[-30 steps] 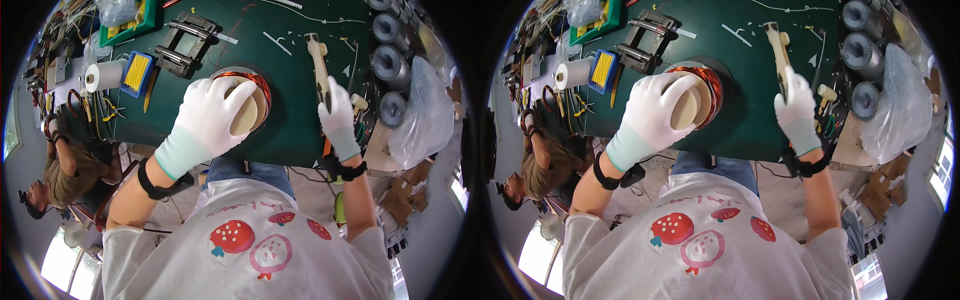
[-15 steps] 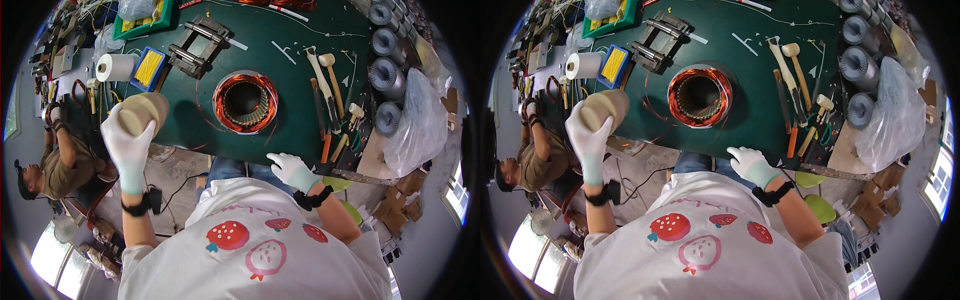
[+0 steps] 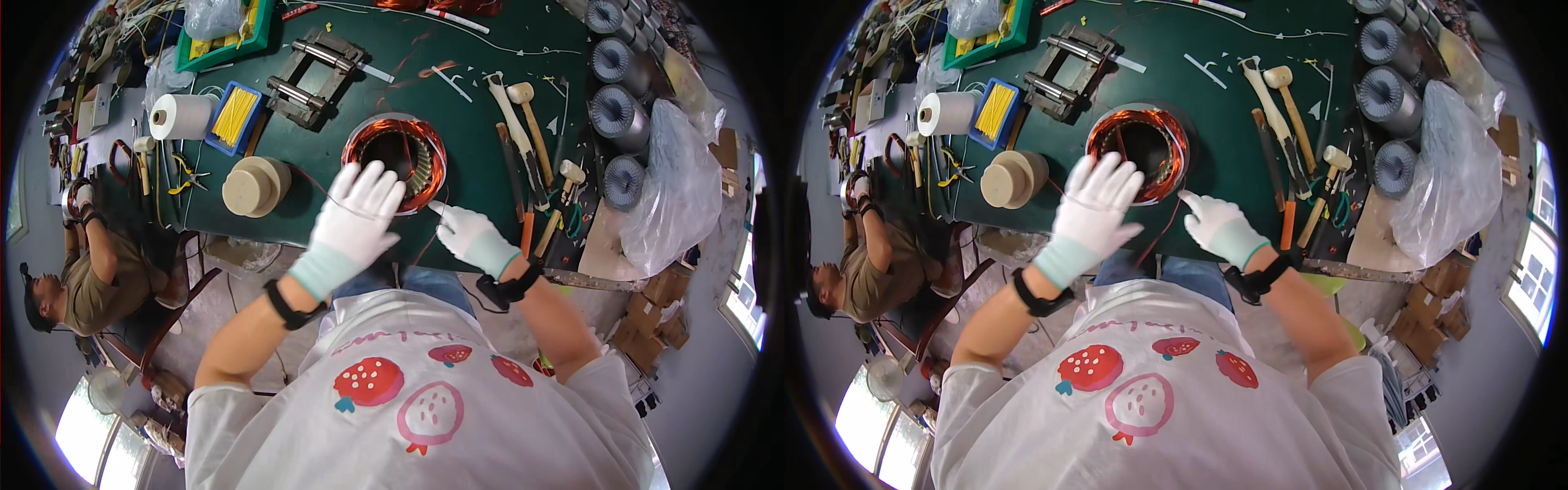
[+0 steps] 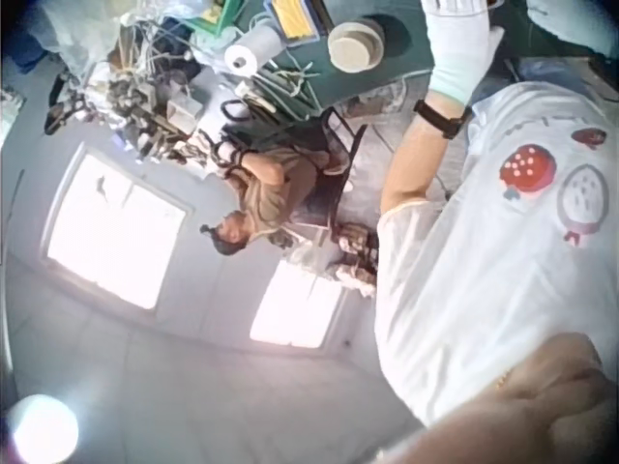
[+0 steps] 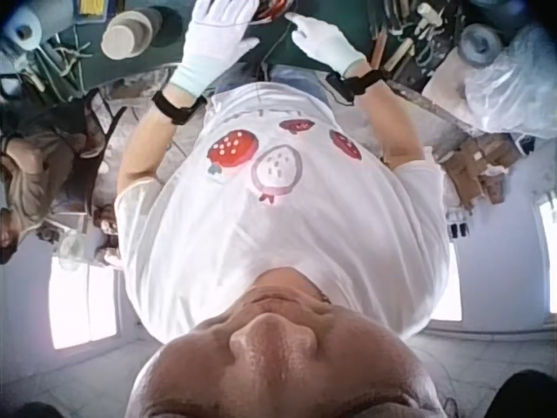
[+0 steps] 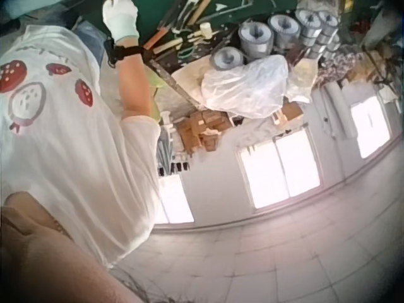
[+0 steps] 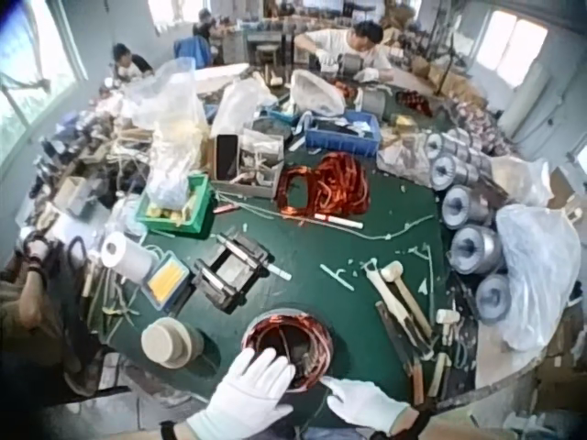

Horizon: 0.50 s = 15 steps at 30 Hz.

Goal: Manually inserting insulation spacers into the windings of a motor stator and shaping them with a mallet.

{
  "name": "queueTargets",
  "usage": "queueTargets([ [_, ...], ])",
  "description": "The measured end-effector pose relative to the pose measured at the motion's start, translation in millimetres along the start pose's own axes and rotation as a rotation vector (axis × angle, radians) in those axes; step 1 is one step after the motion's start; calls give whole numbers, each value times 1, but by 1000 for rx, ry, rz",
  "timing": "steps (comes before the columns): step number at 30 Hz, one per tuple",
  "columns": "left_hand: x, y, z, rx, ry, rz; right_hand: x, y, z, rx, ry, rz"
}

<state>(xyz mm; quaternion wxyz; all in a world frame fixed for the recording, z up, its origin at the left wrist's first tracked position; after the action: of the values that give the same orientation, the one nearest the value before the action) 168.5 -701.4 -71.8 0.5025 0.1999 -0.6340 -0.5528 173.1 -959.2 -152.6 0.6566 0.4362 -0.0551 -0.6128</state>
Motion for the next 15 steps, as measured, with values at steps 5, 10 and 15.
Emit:
queueTargets([
  [5,12,-52,-44,-46,220,-39,-8,-76,-55,262,-136,-1749],
  [10,-9,-36,-51,-1,90,16,-36,-41,-39,380,-518,-1500],
  [15,-44,22,-78,-42,158,171,-21,-45,-67,370,-408,-1591],
])
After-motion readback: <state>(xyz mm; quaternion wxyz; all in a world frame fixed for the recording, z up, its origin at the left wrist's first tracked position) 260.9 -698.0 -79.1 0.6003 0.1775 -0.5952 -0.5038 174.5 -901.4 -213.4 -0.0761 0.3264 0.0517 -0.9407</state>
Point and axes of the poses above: each hand's wrist, its own z-axis away from the middle knuckle, its own y-axis out of the back of the hand, x = y × z, the point moved 1 cm from there along -z, towards the middle knuckle, and after that the axes turned 8 degrees about z, right-handed, at the moved point
